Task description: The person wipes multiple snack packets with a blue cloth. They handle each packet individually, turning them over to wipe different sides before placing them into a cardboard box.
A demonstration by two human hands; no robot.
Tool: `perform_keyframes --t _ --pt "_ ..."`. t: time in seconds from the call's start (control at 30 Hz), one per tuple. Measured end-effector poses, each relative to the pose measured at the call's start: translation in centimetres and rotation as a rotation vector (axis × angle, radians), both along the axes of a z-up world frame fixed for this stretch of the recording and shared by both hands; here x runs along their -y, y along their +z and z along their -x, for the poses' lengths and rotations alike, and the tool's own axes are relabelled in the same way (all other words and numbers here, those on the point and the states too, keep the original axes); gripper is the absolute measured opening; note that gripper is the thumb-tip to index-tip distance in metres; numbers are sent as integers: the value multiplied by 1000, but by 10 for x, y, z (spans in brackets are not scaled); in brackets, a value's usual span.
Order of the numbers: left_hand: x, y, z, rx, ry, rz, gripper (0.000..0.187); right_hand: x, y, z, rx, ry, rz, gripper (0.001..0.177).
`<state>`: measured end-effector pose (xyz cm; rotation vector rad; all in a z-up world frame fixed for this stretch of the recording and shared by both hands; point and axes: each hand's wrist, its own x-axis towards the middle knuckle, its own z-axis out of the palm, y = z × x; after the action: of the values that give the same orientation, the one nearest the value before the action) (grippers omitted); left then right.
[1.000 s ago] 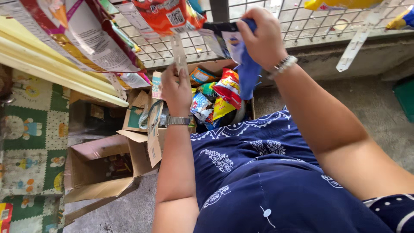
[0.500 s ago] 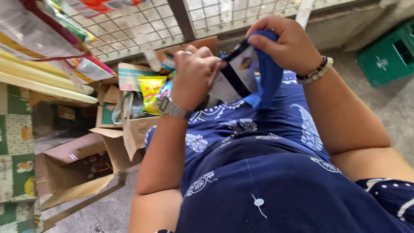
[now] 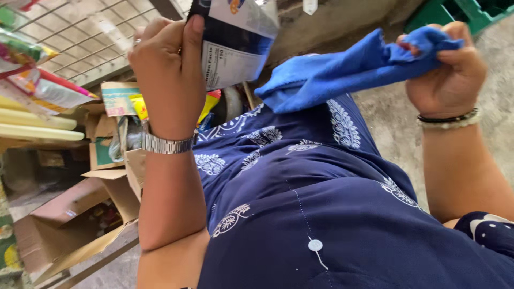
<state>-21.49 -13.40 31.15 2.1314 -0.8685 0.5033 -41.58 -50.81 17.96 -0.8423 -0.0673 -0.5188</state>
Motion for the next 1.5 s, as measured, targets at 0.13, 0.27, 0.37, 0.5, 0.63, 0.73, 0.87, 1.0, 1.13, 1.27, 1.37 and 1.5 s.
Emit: perform_keyframes --t 0.13,0.27,0.37,0.5,0.63,0.73,0.87,1.0,1.13,1.27,1.37,1.5 --pt "27 -15 9 -52 -132 92 48 34 -7 46 54 20 -93 7" --pt "52 -58 10 -348 -191 204 44 64 -15 72 121 61 -198 11" --pt "65 -109 1 21 -232 71 35 77 -17 73 122 23 -190 16" --pt "74 -187 24 -260 -170 30 36 69 -13 45 108 -40 -136 24" --pt "66 -224 49 -1279 -231 551 34 25 1 5 104 -7 12 33" --pt "59 -222 47 -1024 -169 337 42 -30 14 -21 145 92 188 13" --pt "59 -207 51 -814 -110 222 42 -116 17 -47 -7 -21 833 23" --pt "52 -203 57 -650 -192 289 33 -145 0 -60 -53 -126 1682 44" --pt "45 -209 60 -748 -122 153 50 -119 -26 -67 -309 -50 1852 54" --pt "44 -216 52 -798 -150 171 49 -72 -53 -73 -602 -27 1632 53" --pt "40 -217 48 -827 -158 136 49 -52 -69 -70 -554 19 1298 51" --pt "42 -220 50 -933 -113 137 47 -63 -66 -54 -419 -59 1292 51"
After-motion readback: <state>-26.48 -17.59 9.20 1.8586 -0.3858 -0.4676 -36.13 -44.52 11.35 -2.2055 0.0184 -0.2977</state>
